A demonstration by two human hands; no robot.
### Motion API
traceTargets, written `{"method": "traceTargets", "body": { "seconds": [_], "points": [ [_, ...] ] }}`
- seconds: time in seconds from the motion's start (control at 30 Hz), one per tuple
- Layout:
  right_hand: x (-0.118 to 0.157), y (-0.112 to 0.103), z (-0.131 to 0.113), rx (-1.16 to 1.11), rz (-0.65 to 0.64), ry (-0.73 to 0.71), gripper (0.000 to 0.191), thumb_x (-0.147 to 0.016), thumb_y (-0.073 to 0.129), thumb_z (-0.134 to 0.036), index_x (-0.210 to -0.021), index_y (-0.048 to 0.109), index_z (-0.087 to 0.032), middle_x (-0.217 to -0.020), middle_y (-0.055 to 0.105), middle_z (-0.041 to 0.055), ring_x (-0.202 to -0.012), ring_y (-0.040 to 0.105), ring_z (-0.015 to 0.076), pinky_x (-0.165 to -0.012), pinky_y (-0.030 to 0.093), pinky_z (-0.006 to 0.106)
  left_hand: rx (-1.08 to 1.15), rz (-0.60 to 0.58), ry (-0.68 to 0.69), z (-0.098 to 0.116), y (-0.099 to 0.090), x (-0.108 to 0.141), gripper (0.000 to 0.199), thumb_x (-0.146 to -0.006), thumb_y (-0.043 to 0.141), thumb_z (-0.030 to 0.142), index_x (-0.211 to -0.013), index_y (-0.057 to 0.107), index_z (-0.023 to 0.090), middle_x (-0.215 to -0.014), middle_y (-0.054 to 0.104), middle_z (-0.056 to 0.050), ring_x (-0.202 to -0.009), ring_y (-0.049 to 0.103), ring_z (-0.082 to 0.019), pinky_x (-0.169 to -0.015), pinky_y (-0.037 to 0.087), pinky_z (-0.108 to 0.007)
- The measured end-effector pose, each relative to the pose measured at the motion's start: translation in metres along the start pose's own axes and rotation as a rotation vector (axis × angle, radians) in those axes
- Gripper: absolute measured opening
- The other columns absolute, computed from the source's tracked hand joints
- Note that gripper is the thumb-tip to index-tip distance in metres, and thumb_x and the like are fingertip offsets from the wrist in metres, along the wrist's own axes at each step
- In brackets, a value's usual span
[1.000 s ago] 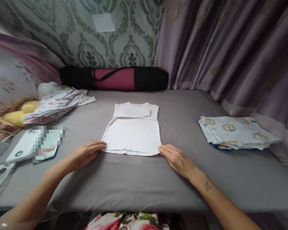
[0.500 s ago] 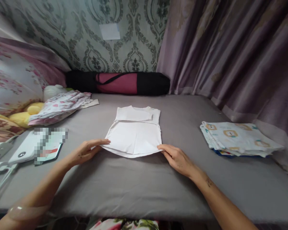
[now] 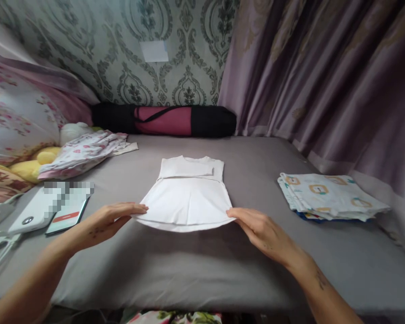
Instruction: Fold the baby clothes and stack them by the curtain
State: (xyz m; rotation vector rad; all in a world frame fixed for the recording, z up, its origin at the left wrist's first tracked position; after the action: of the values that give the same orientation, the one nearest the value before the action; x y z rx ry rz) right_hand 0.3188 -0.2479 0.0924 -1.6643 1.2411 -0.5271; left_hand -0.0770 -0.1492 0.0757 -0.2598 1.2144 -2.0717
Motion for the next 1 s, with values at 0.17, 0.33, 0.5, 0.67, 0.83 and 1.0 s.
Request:
{"method": "traceTargets", "body": {
  "seconds": [0.17, 0.33, 0.5, 0.67, 0.83, 1.0],
  "points": [
    [0.016, 0.003, -0.009, -0.039, -0.069, 0.064, 0.032, -0.098, 0.042, -0.026, -0.123, 0.062, -0.027, -0.123, 0.067, 0.0019, -0.113, 0.063, 0.0179, -0.099, 0.05, 0.031, 0.06, -0.035, -0.075, 0.003, 0.005, 0.022, 0.033, -0.095, 0.044, 0.026, -0.122, 0.063, 0.028, -0.117, 0.069, -0.004, -0.106, 0.065, -0.016, -0.095, 0.051, -0.029],
    [-0.003, 0.006, -0.002, -0.147, -0.013, 0.207, 0.028, -0.098, 0.043, -0.033, -0.11, 0.067, -0.026, -0.11, 0.071, 0.0022, -0.102, 0.066, 0.0175, -0.089, 0.051, 0.027, 0.266, 0.076, -0.276, -0.006, 0.0, -0.003, 0.027, -0.09, 0.051, 0.038, -0.102, 0.068, 0.021, -0.089, 0.071, -0.004, -0.08, 0.065, -0.016, -0.07, 0.051, -0.022],
    [-0.039, 0.012, 0.029, -0.246, 0.222, 0.348, 0.027, -0.091, 0.05, -0.039, -0.099, 0.068, -0.02, -0.095, 0.073, 0.0034, -0.087, 0.067, 0.018, -0.074, 0.051, 0.025, 0.57, 0.358, -0.455, -0.019, 0.002, -0.046, 0.032, -0.075, 0.064, 0.045, -0.087, 0.063, 0.015, -0.074, 0.063, -0.002, -0.069, 0.057, -0.014, -0.062, 0.046, -0.023],
    [-0.082, 0.026, 0.07, -0.455, 0.421, 0.453, 0.033, -0.082, 0.055, -0.043, -0.092, 0.067, -0.014, -0.081, 0.071, 0.0058, -0.072, 0.065, 0.0175, -0.064, 0.05, 0.026, 0.607, 0.557, -0.571, -0.04, 0.014, -0.083, 0.028, -0.07, 0.059, 0.039, -0.084, 0.06, 0.015, -0.071, 0.059, 0.0, -0.066, 0.052, -0.013, -0.057, 0.039, -0.022],
    [-0.123, 0.04, 0.093, -0.247, 0.448, 0.648, 0.027, -0.087, 0.047, -0.031, -0.097, 0.066, -0.014, -0.088, 0.072, 0.0081, -0.08, 0.065, 0.0191, -0.069, 0.048, 0.026, 0.281, 0.619, -0.665, -0.066, 0.026, -0.118, 0.016, -0.078, 0.045, 0.029, -0.075, 0.055, 0.017, -0.065, 0.051, 0.002, -0.063, 0.047, -0.014, -0.056, 0.034, -0.023],
    [-0.146, 0.048, 0.088, 0.075, 0.355, 0.784, 0.033, -0.097, 0.036, -0.028, -0.115, 0.059, -0.015, -0.106, 0.069, 0.0139, -0.098, 0.064, 0.0225, -0.08, 0.045, 0.028, 0.03, 0.585, -0.729, -0.073, 0.035, -0.141, 0.019, -0.089, 0.038, 0.022, -0.093, 0.056, 0.019, -0.081, 0.062, -0.004, -0.077, 0.057, -0.018, -0.068, 0.039, -0.026]
  ]
}}
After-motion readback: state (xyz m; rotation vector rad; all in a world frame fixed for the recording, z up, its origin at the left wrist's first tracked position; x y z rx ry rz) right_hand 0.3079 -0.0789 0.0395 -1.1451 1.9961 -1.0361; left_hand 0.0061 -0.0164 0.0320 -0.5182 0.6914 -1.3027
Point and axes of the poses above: each hand's wrist, its own x-axis away from the middle knuckle, its own y-axis out of the palm, z = x × y, the point moved 3 cm from there along -x, towards the middle knuckle
